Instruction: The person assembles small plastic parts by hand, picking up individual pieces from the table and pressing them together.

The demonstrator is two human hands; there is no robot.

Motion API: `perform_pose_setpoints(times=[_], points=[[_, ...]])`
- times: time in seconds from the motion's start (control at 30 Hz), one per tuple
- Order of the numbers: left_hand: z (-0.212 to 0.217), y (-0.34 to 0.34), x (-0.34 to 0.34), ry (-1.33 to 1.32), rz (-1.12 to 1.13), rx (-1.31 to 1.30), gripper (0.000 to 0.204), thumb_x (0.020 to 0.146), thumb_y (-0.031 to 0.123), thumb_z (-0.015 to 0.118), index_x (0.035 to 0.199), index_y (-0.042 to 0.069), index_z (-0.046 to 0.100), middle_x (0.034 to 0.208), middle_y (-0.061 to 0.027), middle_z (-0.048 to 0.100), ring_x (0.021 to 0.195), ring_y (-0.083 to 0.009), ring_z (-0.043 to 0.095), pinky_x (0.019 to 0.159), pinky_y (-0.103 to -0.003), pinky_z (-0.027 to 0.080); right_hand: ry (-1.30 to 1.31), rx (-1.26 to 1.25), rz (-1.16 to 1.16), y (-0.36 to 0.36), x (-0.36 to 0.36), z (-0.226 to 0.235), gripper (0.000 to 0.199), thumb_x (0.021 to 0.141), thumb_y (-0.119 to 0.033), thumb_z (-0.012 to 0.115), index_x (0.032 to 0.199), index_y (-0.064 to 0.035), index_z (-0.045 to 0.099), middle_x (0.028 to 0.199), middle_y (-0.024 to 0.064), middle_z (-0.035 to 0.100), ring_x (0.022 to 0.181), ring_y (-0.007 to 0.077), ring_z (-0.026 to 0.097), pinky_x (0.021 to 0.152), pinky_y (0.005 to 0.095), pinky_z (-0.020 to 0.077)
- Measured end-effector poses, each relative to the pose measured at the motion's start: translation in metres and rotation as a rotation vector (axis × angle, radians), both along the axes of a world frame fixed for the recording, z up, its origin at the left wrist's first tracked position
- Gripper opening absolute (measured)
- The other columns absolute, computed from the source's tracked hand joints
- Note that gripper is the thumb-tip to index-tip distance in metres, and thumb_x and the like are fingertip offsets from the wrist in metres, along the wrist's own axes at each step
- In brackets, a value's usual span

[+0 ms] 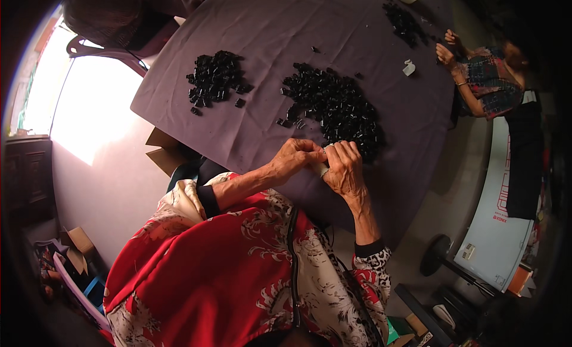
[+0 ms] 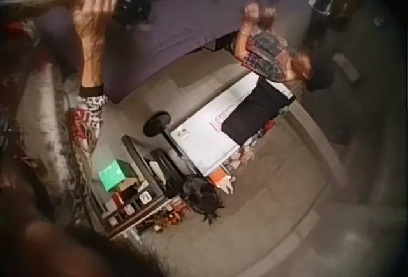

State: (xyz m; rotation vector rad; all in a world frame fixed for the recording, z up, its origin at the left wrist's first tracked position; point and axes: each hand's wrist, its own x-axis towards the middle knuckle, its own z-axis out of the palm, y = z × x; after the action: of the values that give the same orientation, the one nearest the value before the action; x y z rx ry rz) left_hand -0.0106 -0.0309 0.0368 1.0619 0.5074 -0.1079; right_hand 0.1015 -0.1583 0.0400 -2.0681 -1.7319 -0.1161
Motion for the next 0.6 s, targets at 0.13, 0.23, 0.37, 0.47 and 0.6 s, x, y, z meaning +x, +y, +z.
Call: perform_pose_setpoints(times=[0.13, 0.23, 0.37, 0.47, 0.6], points=[[-0.0037, -0.0029, -0.0010, 0.011, -0.001, -0.006, 0.017, 0.082, 0.018, 0.062, 0.088, 0.002, 0.062, 0.082, -0.0025, 0.062, 0.075, -0.0083, 0.055, 0.070, -0.024, 0.044, 0.000, 0.046, 0.030, -0.0012, 0.0007, -0.0045, 0.016, 0.068, -0.009, 0.061, 0.065, -0.0049, 0.046, 0.062, 0.0083, 0.047, 0.061, 0.0247, 0.049, 0.059, 0.0357, 0.0382], [-0.0027, -0.0026, -0.0022, 0.017, -0.008, -0.013, 0.017, 0.082, 0.018, 0.062, 0.088, 0.002, 0.062, 0.083, -0.0029, 0.062, 0.075, -0.0087, 0.055, 0.070, -0.024, 0.044, 0.013, 0.081, 0.048, 0.0005, 0.0003, -0.0041, 0.025, 0.072, -0.015, 0.065, 0.063, -0.0048, 0.045, 0.059, 0.0080, 0.046, 0.057, 0.0244, 0.048, 0.056, 0.0351, 0.0382], [-0.0034, -0.0039, -0.0023, 0.025, -0.024, -0.026, 0.018, 0.082, 0.018, 0.062, 0.089, 0.002, 0.062, 0.083, -0.0033, 0.062, 0.075, -0.0092, 0.056, 0.071, -0.024, 0.044, 0.017, 0.094, 0.056, -0.0015, 0.0007, -0.0045, 0.028, 0.072, -0.018, 0.066, 0.062, -0.0050, 0.044, 0.058, 0.0077, 0.045, 0.056, 0.0241, 0.048, 0.055, 0.0350, 0.0380], [-0.0014, -0.0034, -0.0018, 0.037, -0.037, -0.024, 0.018, 0.082, 0.018, 0.063, 0.089, 0.002, 0.062, 0.083, -0.0031, 0.062, 0.076, -0.0094, 0.056, 0.072, -0.025, 0.045, 0.019, 0.116, 0.075, -0.0023, 0.0021, -0.0080, 0.029, 0.071, -0.018, 0.067, 0.061, -0.0050, 0.043, 0.057, 0.0073, 0.044, 0.055, 0.0241, 0.047, 0.054, 0.0350, 0.0378], [-0.0035, -0.0013, -0.0046, 0.015, -0.040, -0.017, 0.018, 0.081, 0.018, 0.063, 0.089, 0.001, 0.062, 0.083, -0.0030, 0.062, 0.077, -0.0095, 0.057, 0.072, -0.025, 0.045, 0.027, 0.118, 0.094, 0.0000, 0.0018, -0.0098, 0.030, 0.072, -0.019, 0.067, 0.060, -0.0052, 0.043, 0.056, 0.0072, 0.043, 0.054, 0.0239, 0.047, 0.054, 0.0349, 0.0377]])
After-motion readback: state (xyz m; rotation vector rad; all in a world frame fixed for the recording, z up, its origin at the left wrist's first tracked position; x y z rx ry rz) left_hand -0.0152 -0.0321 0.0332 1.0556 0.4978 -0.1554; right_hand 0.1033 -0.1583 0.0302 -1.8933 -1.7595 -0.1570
